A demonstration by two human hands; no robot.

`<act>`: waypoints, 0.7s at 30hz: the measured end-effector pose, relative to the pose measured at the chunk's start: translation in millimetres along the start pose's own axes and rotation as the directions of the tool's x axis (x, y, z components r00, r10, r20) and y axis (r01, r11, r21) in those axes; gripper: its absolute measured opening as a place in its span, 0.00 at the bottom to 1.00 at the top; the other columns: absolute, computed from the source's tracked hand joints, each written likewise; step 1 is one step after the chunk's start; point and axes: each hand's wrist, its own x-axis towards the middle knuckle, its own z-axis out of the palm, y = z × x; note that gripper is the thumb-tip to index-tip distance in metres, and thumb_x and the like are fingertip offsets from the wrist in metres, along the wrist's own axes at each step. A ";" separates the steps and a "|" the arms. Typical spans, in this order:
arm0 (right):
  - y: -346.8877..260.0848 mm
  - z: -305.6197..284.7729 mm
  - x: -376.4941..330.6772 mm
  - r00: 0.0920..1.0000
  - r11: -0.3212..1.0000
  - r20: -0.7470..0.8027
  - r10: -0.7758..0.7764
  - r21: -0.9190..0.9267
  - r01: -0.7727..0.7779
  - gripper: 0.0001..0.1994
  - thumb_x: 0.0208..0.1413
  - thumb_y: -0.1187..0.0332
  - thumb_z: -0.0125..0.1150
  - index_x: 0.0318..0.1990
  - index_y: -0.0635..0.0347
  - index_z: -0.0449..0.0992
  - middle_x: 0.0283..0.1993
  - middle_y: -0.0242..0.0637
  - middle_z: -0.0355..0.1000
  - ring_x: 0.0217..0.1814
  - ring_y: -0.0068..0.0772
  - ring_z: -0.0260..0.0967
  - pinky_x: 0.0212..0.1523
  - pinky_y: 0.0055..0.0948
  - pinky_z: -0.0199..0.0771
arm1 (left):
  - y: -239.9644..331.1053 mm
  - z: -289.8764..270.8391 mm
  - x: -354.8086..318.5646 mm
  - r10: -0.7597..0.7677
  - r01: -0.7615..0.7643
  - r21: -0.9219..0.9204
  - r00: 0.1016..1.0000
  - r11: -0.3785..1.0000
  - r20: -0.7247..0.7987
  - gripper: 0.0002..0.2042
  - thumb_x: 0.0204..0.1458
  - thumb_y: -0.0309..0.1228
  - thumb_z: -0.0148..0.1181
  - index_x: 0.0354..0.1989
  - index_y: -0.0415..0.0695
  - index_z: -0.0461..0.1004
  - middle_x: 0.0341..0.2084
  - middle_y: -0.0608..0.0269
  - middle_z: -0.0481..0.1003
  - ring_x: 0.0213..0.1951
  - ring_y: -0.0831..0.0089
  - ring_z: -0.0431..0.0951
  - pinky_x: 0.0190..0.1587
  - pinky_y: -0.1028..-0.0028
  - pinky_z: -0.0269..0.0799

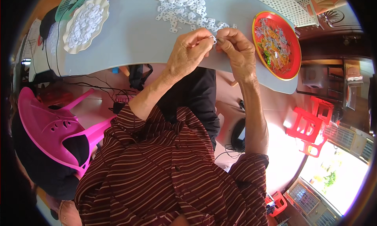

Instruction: Assembling small white plastic components on a table in a workspace environment.

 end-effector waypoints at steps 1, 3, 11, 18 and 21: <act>1.6 0.4 0.1 0.999 0.998 -0.012 -0.035 0.052 0.035 0.08 0.54 0.76 0.59 0.42 0.63 0.74 0.34 0.31 0.73 0.33 0.18 0.69 0.38 0.19 0.72 | -1.5 0.4 0.5 -0.003 0.003 0.004 1.000 1.000 0.003 0.08 0.54 0.30 0.51 0.29 0.38 0.72 0.19 0.68 0.71 0.23 0.83 0.67 0.28 0.80 0.62; 2.7 0.5 -0.1 0.999 0.998 -0.045 -0.025 0.062 0.028 0.09 0.54 0.76 0.59 0.42 0.63 0.73 0.34 0.31 0.73 0.34 0.18 0.69 0.38 0.19 0.72 | -5.9 1.0 2.3 0.009 -0.010 -0.012 1.000 1.000 -0.012 0.08 0.54 0.30 0.51 0.29 0.38 0.72 0.19 0.68 0.71 0.23 0.83 0.67 0.27 0.81 0.62; 3.0 -0.9 0.3 0.998 0.996 -0.064 -0.003 0.090 0.009 0.10 0.53 0.76 0.60 0.43 0.62 0.72 0.34 0.32 0.73 0.34 0.19 0.69 0.39 0.19 0.73 | -5.4 0.3 2.6 -0.011 0.009 0.082 0.999 0.997 0.032 0.07 0.54 0.30 0.52 0.30 0.39 0.72 0.19 0.69 0.71 0.22 0.83 0.67 0.26 0.81 0.61; 2.0 1.4 0.3 0.998 0.997 -0.065 -0.016 0.076 0.020 0.11 0.52 0.77 0.61 0.44 0.62 0.71 0.34 0.32 0.72 0.35 0.19 0.69 0.39 0.18 0.72 | -6.7 -1.5 3.1 0.004 -0.009 0.101 0.999 0.995 0.045 0.06 0.54 0.28 0.52 0.29 0.39 0.71 0.18 0.70 0.69 0.22 0.83 0.67 0.25 0.82 0.61; 4.4 1.6 -0.5 0.997 0.997 -0.056 -0.049 0.050 0.052 0.11 0.52 0.78 0.61 0.44 0.62 0.70 0.34 0.32 0.72 0.35 0.19 0.69 0.39 0.18 0.72 | -14.3 -1.2 2.7 0.049 -0.054 0.157 0.998 0.986 0.034 0.07 0.55 0.28 0.52 0.28 0.39 0.70 0.17 0.71 0.67 0.22 0.83 0.66 0.25 0.81 0.61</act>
